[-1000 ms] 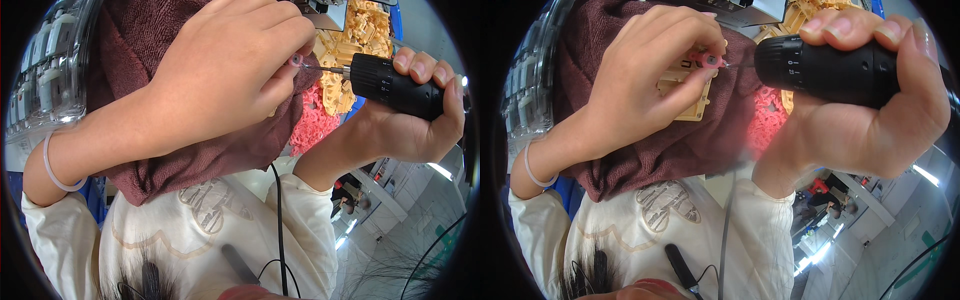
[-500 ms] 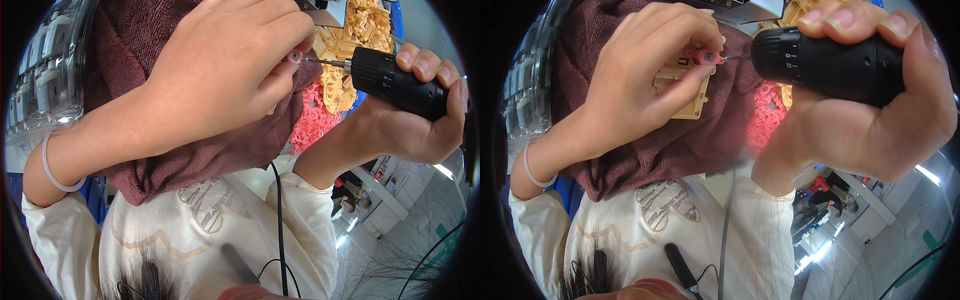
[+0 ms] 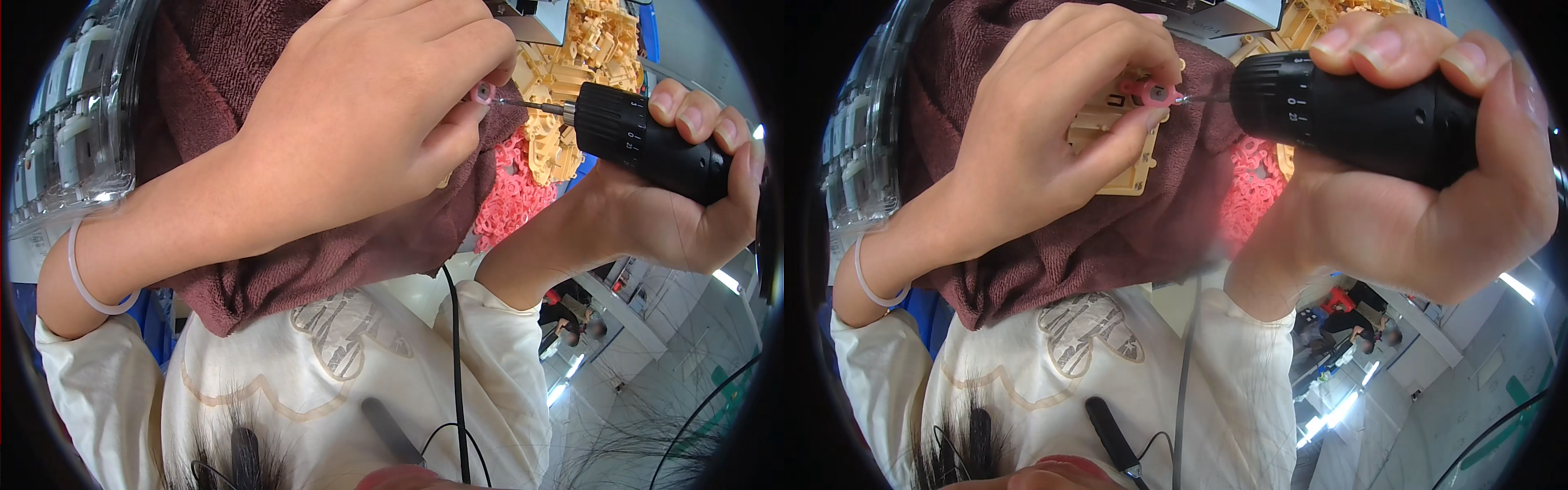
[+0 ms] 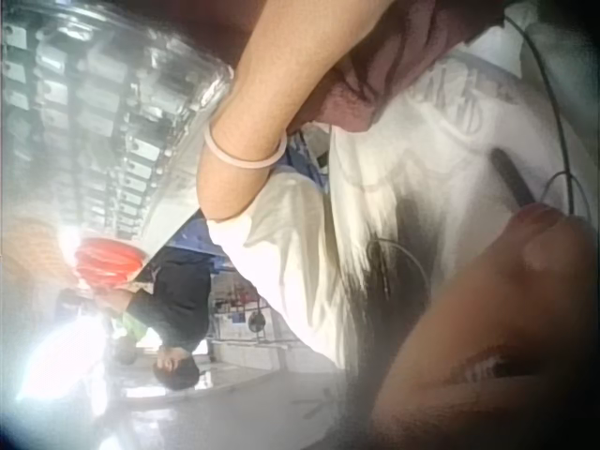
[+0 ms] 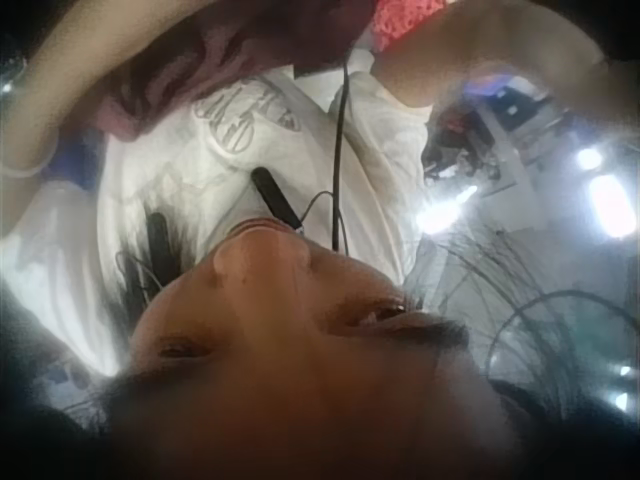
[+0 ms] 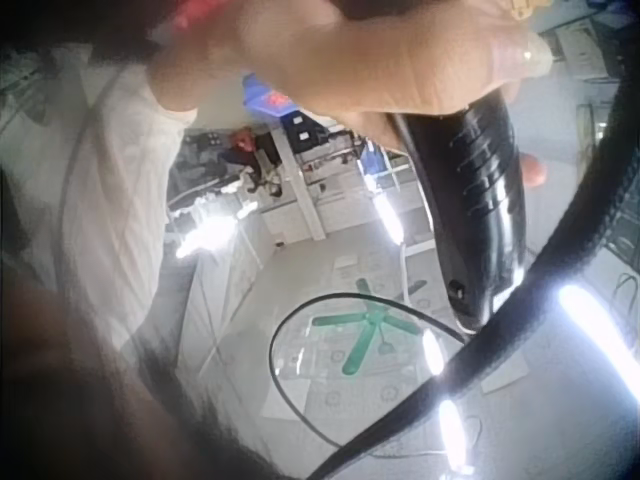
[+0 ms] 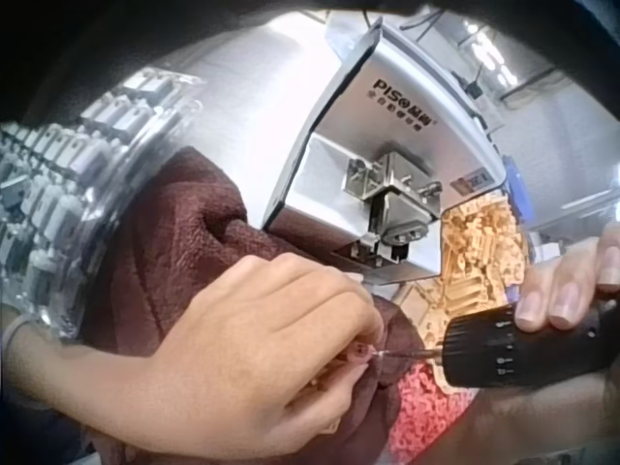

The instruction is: The person is assembling small electronic components, specifically inserting small gears and motors into a plastic housing and using an electric screwdriver.

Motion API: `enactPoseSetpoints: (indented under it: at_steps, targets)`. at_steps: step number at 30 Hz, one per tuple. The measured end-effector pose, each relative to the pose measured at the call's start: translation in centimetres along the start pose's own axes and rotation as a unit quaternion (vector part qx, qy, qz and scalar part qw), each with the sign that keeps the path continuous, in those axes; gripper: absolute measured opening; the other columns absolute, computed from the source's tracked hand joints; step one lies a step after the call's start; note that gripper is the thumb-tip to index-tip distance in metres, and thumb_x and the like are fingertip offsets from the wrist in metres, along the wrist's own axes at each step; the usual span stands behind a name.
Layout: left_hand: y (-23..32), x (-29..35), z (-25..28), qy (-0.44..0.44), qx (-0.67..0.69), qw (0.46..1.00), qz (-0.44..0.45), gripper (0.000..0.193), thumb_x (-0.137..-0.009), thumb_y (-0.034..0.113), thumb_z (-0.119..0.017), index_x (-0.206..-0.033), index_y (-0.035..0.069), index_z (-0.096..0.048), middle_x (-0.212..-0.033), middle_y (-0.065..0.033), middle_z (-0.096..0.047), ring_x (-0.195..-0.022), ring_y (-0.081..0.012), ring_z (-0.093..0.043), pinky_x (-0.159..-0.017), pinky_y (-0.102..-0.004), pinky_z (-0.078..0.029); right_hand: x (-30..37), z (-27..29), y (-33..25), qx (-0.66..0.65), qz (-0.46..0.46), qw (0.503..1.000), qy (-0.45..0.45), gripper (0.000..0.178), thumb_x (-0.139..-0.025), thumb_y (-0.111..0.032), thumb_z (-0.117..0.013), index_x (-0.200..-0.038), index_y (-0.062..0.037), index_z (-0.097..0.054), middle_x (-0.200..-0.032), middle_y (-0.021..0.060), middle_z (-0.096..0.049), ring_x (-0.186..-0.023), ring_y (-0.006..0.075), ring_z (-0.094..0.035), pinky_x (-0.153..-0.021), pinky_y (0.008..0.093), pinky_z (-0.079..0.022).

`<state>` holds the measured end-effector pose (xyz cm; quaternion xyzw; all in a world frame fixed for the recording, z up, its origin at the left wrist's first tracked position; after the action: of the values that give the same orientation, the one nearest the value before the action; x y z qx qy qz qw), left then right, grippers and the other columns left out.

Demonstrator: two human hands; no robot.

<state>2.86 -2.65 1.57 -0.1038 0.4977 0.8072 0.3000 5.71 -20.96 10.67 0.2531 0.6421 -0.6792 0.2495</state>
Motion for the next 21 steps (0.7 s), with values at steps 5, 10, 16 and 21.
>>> enactPoseSetpoints:
  at_steps: [5, 10, 16, 21]
  targets:
    - [-0.1, 0.4, 0.2, -0.012, 0.006, 1.0, 0.006, 0.02, -0.08, 0.012, -0.064, -0.099, 0.005, -0.06, -0.1, -0.0097, -0.063, -0.095, -0.0274, -0.059, -0.082, -0.0361, -0.045, 0.1, 0.0, 0.0, -0.007, -0.003, 1.0, 0.003, 0.015, -0.078, -0.022, -0.053, -0.079, -0.0078, -0.052, -0.074, 0.0062, -0.054, -0.062, 0.0198, -0.057, -0.056, 0.0358, -0.047]
    - [-0.2, 0.2, 0.0, -0.02, 0.007, 1.0, 0.013, 0.02, -0.081, 0.013, -0.063, -0.1, 0.004, -0.06, -0.1, -0.0101, -0.063, -0.096, -0.0275, -0.059, -0.082, -0.0363, -0.045, 0.2, -0.6, 0.2, -0.022, -0.005, 1.0, 0.014, 0.017, -0.078, -0.023, -0.054, -0.078, -0.007, -0.051, -0.074, 0.0067, -0.053, -0.061, 0.0195, -0.056, -0.057, 0.0353, -0.046]
    - [-0.8, 0.6, 0.3, -0.03, 0.011, 0.999, 0.023, 0.021, -0.082, 0.014, -0.063, -0.1, 0.004, -0.06, -0.1, -0.0106, -0.063, -0.096, -0.0276, -0.059, -0.082, -0.0365, -0.045, 0.4, -1.2, -0.3, -0.027, -0.01, 0.999, 0.02, 0.019, -0.078, -0.024, -0.055, -0.077, -0.0061, -0.051, -0.072, 0.0074, -0.051, -0.061, 0.0192, -0.054, -0.057, 0.0346, -0.045]
    - [-1.1, 0.5, 0.6, -0.034, 0.012, 0.999, 0.032, 0.021, -0.083, 0.015, -0.063, -0.101, 0.004, -0.06, -0.101, -0.0109, -0.063, -0.096, -0.0278, -0.059, -0.082, -0.0366, -0.045, 0.6, -1.1, -0.8, 0.018, -0.01, 1.0, -0.007, 0.02, -0.077, -0.025, -0.056, -0.076, -0.0055, -0.05, -0.065, 0.0085, -0.048, -0.06, 0.0193, -0.052, -0.057, 0.0336, -0.044]
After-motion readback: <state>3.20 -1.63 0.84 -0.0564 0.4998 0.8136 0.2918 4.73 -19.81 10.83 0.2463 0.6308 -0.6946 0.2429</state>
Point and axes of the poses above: each hand's wrist, its own x-axis away from the middle knuckle, its own z-axis out of the back of the hand, y = z × x, the point moved 3 cm from there along -x, towards the middle knuckle
